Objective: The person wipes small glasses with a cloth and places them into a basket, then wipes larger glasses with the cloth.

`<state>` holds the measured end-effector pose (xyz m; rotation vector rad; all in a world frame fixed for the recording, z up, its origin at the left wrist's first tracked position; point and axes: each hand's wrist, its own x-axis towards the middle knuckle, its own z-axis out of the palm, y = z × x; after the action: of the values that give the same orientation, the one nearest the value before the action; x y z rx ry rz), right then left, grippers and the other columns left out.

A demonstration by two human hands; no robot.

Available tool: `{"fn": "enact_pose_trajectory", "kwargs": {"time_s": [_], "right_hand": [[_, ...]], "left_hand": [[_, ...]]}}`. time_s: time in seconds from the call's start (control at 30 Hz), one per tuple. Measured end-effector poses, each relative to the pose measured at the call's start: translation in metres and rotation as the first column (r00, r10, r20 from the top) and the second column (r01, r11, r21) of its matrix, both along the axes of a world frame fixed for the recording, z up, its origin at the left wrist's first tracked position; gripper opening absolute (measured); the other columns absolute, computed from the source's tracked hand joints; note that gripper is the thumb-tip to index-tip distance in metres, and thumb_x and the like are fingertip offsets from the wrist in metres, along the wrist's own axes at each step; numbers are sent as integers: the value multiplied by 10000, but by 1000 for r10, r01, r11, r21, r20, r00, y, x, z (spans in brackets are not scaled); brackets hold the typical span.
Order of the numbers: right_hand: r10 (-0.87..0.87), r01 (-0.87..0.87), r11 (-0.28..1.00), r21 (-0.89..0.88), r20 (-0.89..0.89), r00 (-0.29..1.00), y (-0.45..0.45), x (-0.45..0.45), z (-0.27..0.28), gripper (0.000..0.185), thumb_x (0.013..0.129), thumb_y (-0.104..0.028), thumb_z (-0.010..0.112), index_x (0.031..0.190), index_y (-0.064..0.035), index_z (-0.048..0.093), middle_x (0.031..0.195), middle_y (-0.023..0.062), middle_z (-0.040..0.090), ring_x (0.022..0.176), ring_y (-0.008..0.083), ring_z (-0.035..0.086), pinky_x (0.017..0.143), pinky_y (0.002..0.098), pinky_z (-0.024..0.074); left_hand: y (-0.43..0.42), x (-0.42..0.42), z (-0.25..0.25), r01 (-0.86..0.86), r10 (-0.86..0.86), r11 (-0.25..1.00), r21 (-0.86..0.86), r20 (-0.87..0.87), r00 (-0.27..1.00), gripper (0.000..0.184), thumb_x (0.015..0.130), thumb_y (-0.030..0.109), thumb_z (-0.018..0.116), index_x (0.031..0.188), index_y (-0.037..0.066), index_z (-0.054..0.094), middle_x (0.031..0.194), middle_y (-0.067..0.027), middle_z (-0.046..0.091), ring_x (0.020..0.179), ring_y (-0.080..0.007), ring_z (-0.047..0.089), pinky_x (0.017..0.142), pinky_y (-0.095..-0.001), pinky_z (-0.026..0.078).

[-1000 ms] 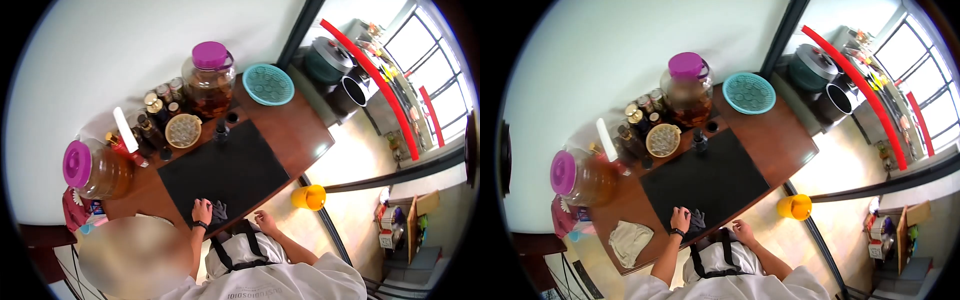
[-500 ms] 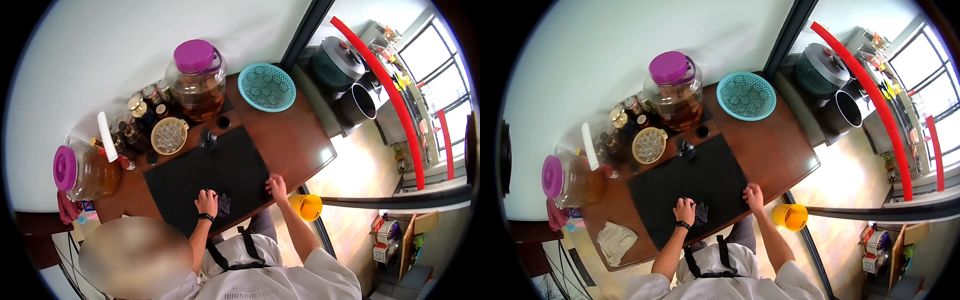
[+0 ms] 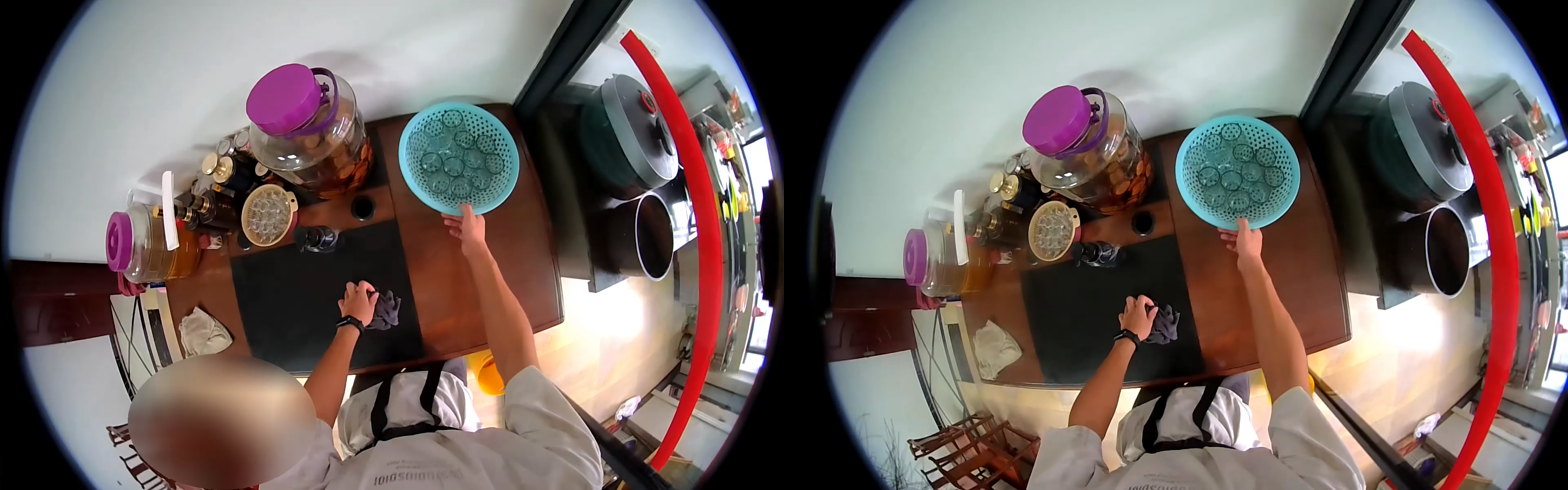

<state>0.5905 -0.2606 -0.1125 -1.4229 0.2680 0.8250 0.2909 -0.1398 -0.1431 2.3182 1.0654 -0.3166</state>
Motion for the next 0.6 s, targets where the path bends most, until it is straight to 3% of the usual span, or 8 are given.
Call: {"fn": "enact_pose_trajectory", "kwargs": {"time_s": [0.13,0.3,0.37,0.5,0.53,0.6], "right_hand": [[-129,129,991,-14,21,991,-12,-10,4,316,891,-287,508,1065,-34,580,840,99,685,748,183,658,606,319,480],[-141,142,989,-28,41,989,-56,-50,-15,302,894,-249,510,1085,-20,562,853,117,669,675,207,667,531,329,485],[-108,109,989,-100,10,994,-76,-76,-6,305,910,-289,511,1098,-52,552,853,105,683,687,195,677,543,298,489],[14,-14,999,30,12,1000,-137,-143,-52,472,918,-430,563,1236,-93,472,926,114,683,726,190,657,592,333,506],[43,-42,998,-51,11,999,-137,-167,-42,512,926,-454,550,1273,-90,453,958,120,676,757,201,659,613,342,517],[143,-144,978,-151,-18,990,-130,-223,-13,578,937,-481,531,1355,-107,388,1068,138,647,862,230,654,682,367,536]], "left_hand": [[3,3,0,2,-4,999,-34,-50,999,215,893,338,630,1039,222,524,1099,-77,483,1105,-316,527,862,-539,411],[11,9,4,12,-19,996,-92,-71,997,225,874,328,658,1053,226,567,1129,-101,508,1112,-327,537,911,-549,391],[8,9,-1,24,-25,999,-49,-10,1000,223,874,327,658,1039,210,562,1122,-100,508,1085,-328,553,895,-540,408],[4,3,-7,43,-43,999,7,77,996,222,883,316,641,1026,171,554,1067,-112,550,1003,-327,601,852,-520,444],[1,5,-9,38,-37,999,-4,95,995,222,883,316,641,1026,171,554,1067,-112,550,1003,-327,601,852,-520,444],[-13,1,-14,8,42,968,-252,192,981,212,892,272,609,1030,120,555,1042,-136,618,978,-339,625,828,-478,477]]}}
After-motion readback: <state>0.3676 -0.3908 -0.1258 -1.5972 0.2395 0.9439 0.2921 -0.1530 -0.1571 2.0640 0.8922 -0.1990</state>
